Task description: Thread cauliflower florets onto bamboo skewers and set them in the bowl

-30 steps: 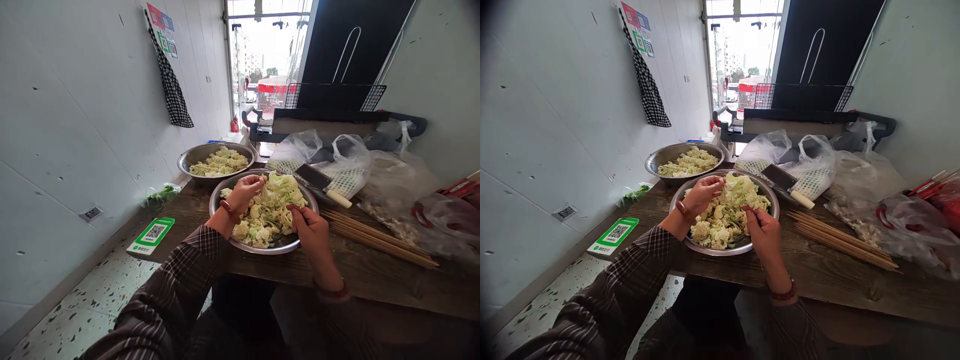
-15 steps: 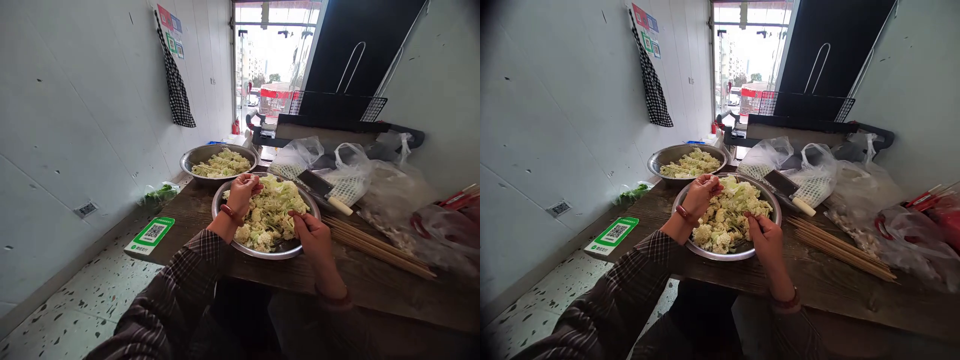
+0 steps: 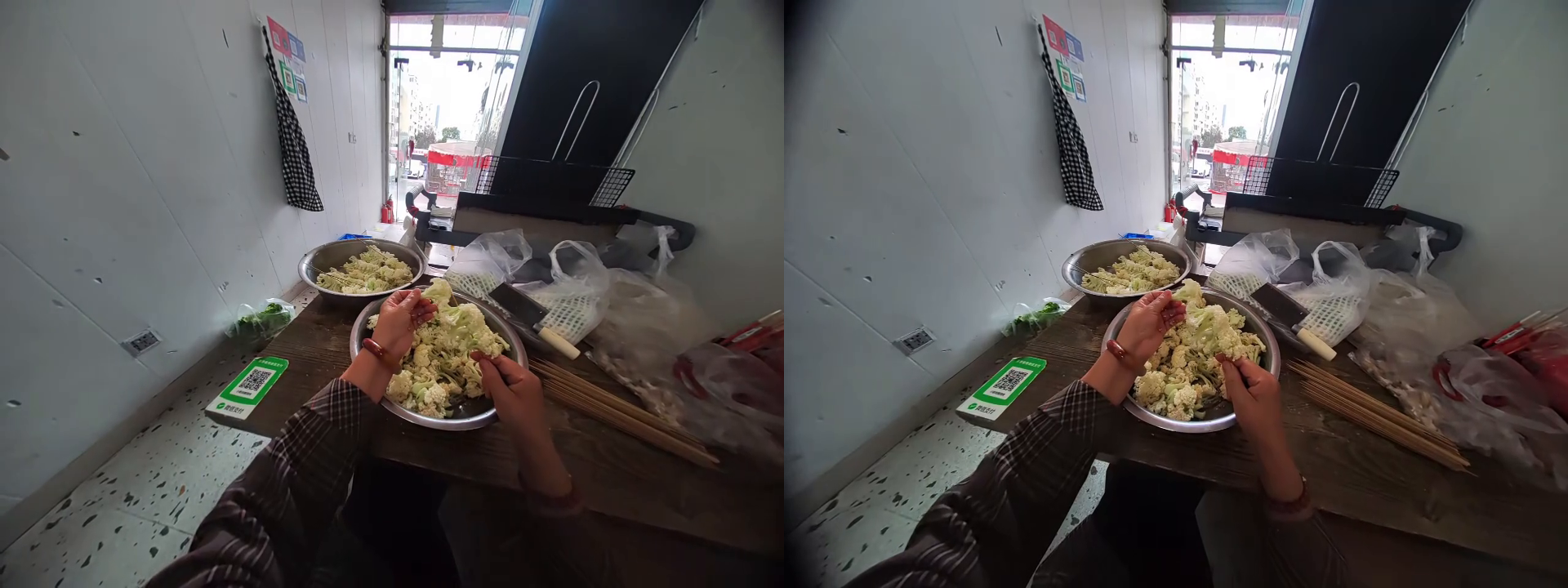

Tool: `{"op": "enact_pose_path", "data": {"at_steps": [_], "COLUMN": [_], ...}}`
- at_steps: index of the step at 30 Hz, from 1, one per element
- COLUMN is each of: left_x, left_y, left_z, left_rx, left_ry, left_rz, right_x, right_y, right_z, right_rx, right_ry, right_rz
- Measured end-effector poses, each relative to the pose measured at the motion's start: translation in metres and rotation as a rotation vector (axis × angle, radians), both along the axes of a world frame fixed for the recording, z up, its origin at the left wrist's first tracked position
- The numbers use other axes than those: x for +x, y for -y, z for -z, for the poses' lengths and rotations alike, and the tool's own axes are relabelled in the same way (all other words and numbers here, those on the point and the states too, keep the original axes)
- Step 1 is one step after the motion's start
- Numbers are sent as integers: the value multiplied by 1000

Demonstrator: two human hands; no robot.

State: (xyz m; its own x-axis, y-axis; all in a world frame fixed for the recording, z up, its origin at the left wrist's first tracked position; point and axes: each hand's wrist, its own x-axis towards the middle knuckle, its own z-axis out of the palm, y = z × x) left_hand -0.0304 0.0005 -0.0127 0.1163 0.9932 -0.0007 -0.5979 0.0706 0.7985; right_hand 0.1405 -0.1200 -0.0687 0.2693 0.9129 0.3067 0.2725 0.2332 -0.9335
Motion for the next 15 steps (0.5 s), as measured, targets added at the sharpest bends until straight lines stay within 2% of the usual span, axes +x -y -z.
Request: {"op": "enact_pose_path", "data": {"at_steps": [5, 11, 15], "left_x": [0, 1, 3], "left_y": [1, 2, 0], "left_z": [1, -2, -2], "left_rx": [12, 53, 15], "left_ry": [-18, -67, -16], "left_rz": [-30, -7, -15], "right_x": [-1, -3, -3], "right_y": [0, 1, 1], "right_z": [-1, -7, -6], "right_rx": [27, 57, 57], "right_ry": [-35, -34, -45], "right_rz": [66, 75, 78]}}
